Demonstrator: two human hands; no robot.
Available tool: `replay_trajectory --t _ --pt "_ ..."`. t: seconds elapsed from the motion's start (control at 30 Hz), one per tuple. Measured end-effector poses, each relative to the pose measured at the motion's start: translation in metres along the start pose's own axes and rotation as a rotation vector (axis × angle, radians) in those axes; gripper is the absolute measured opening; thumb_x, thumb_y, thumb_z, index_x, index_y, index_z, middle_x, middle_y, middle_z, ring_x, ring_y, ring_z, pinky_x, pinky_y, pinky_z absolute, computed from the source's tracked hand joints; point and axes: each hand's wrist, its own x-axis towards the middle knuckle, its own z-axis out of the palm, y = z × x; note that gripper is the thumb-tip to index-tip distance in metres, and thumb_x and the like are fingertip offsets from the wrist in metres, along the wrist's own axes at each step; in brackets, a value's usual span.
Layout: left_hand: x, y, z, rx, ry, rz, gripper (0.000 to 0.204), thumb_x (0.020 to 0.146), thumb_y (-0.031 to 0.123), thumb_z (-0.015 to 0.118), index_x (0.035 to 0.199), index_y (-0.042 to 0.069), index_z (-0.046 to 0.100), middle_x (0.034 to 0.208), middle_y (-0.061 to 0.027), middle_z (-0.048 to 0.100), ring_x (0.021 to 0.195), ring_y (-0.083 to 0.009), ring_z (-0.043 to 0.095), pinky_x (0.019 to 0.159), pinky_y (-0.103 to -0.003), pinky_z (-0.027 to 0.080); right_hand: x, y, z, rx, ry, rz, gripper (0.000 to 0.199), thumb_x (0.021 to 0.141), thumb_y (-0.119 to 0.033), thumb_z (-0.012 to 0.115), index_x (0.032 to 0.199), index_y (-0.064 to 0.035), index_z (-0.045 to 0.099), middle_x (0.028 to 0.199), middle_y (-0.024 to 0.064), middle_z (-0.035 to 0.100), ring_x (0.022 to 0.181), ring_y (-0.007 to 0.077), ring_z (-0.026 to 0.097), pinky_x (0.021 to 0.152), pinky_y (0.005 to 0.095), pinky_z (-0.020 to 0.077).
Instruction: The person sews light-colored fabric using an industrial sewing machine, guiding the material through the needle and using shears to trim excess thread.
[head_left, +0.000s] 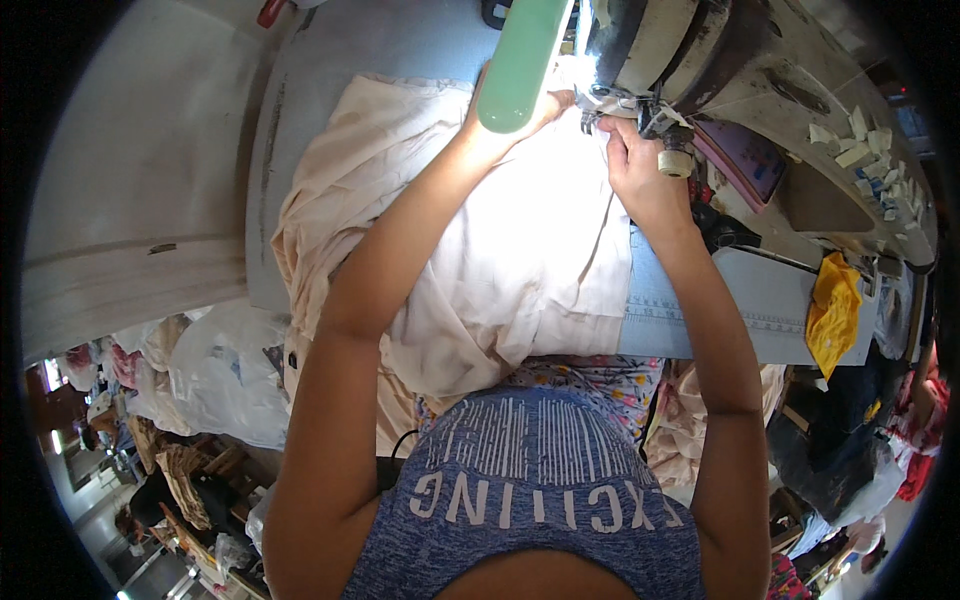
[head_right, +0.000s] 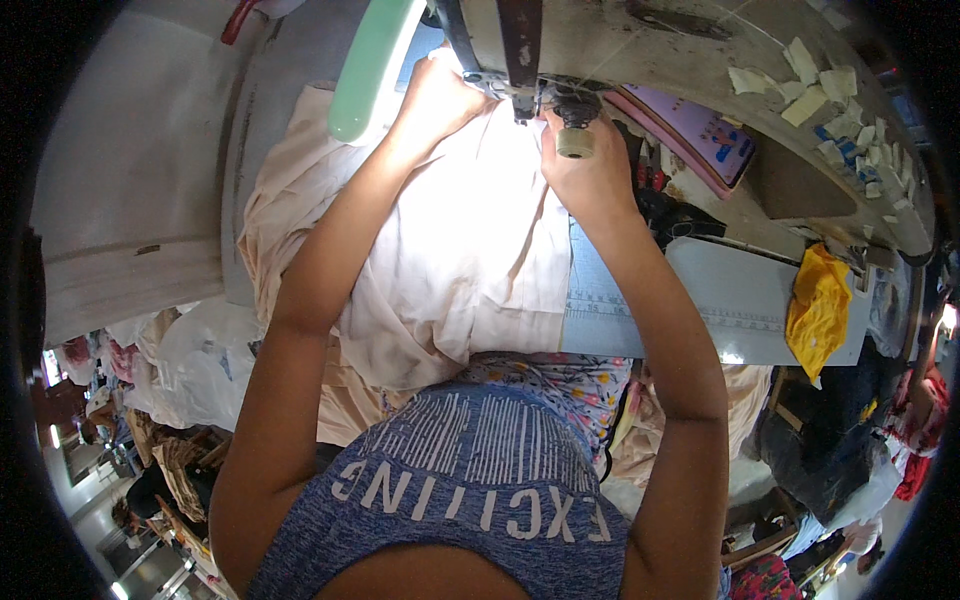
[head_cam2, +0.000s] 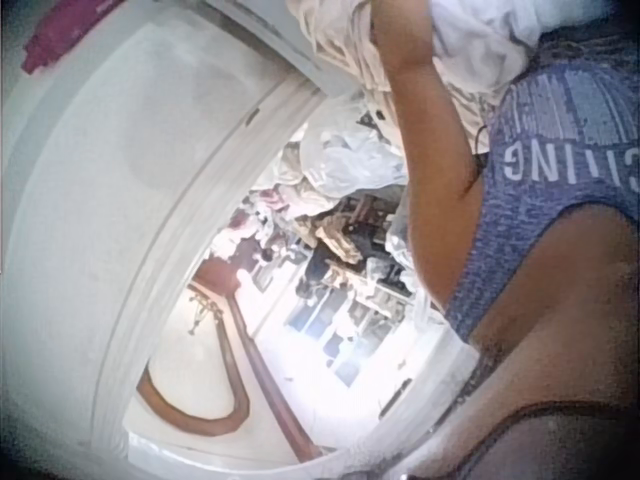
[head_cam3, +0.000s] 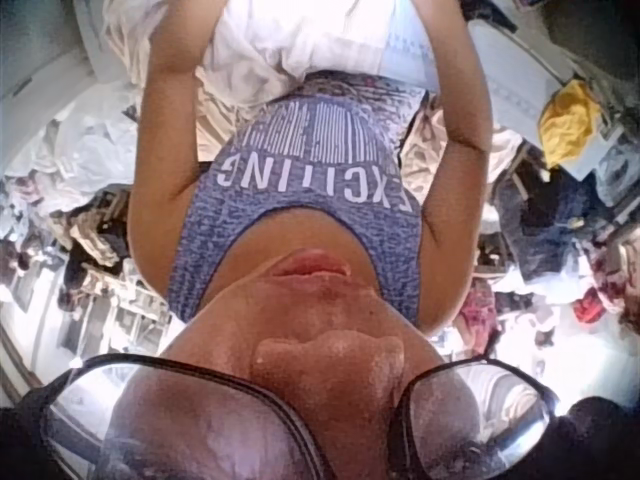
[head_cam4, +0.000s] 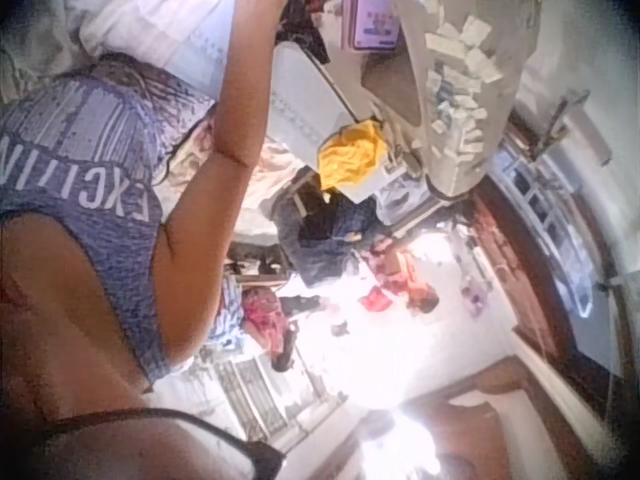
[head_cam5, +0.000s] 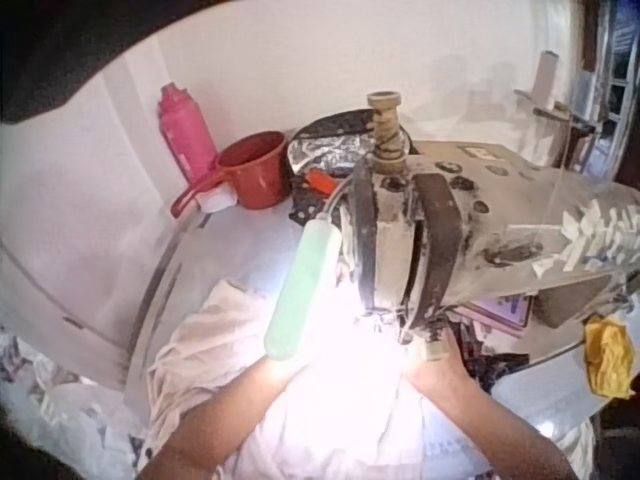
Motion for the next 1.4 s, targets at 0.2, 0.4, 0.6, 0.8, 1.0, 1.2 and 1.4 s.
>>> replay_trajectory --t 0.2,0.4,0.6,0.8,1.0,1.2,1.4 --pt "0.005 0.002 0.002 0.289 -0.029 -0.025 0.029 0.073 0.025 0.067 0.087 0.0 0.065 0.085 -0.0155 0.066 0.079 -0.0283 0.065 0.071 -0.036 0.05 0.002 0.004 0.0 0.042 -0.022 0.078 0.024 0.087 -0.017 0.05 0.105 -0.0072 0.064 0.072 0.0221 0.062 0.069 0.0349 0.063 0.066 0.0414 0.0486" --pt "-0.056 0.044 -0.014 0.501 -0.1 0.412 0.022 0.073 0.011 0.063 0.09 -0.001 0.055 0.094 -0.0136 0.058 0.085 -0.0314 0.059 0.079 -0.037 0.048 0.004 0.008 -0.003 0.296 0.024 0.074 0.021 0.074 -0.004 0.059 0.094 -0.0013 0.062 0.089 0.0198 0.063 0.086 0.0365 0.06 0.074 0.04 0.0481" --pt "-0.073 0.042 -0.036 0.346 -0.346 0.419 0.018 0.073 0.0 0.057 0.091 0.0 0.056 0.094 -0.0119 0.057 0.09 -0.0291 0.057 0.079 -0.037 0.048 0.0 0.001 -0.02 0.363 -0.177 0.116 0.019 0.081 -0.004 0.054 0.098 -0.0054 0.063 0.091 0.0127 0.065 0.082 0.0221 0.061 0.074 0.0318 0.0471" --pt "-0.062 0.033 -0.037 0.324 -0.354 0.343 0.017 0.072 0.007 0.06 0.087 0.001 0.055 0.093 -0.0107 0.057 0.092 -0.0297 0.055 0.082 -0.038 0.046 -0.003 -0.001 -0.028 0.225 -0.23 0.028 0.018 0.085 -0.006 0.051 0.097 -0.0064 0.064 0.096 0.0101 0.065 0.076 0.0178 0.061 0.067 0.0276 0.0455" --pt "-0.059 0.033 -0.031 0.34 -0.36 0.405 0.02 0.07 0.007 0.062 0.088 0.001 0.054 0.093 -0.0109 0.055 0.09 -0.0297 0.054 0.084 -0.038 0.045 -0.002 -0.008 -0.037 0.04 -0.183 -0.151 0.009 0.079 -0.01 0.058 0.085 -0.0062 0.064 0.091 0.0107 0.063 0.079 0.0282 0.061 0.073 0.0369 0.0462" --pt "-0.061 0.031 -0.031 0.247 -0.48 0.385 0.03 0.07 0.001 0.062 0.099 0.005 0.058 0.101 -0.0109 0.055 0.094 -0.0295 0.055 0.084 -0.039 0.046 -0.006 0.004 -0.032 0.009 -0.247 -0.249 0.013 0.085 -0.01 0.055 0.094 -0.0043 0.063 0.112 0.0067 0.06 0.088 0.0262 0.064 0.075 0.0325 0.0498" --pt "-0.063 0.034 -0.03 0.349 -0.454 0.405 0.04 0.071 0.005 0.063 0.11 0.008 0.059 0.108 -0.0103 0.056 0.097 -0.0292 0.054 0.086 -0.038 0.046 -0.008 0.0 -0.036 0.009 -0.289 -0.195 0.021 0.085 -0.009 0.055 0.104 -0.0051 0.063 0.111 0.0067 0.06 0.088 0.0251 0.064 0.076 0.0328 0.0499"
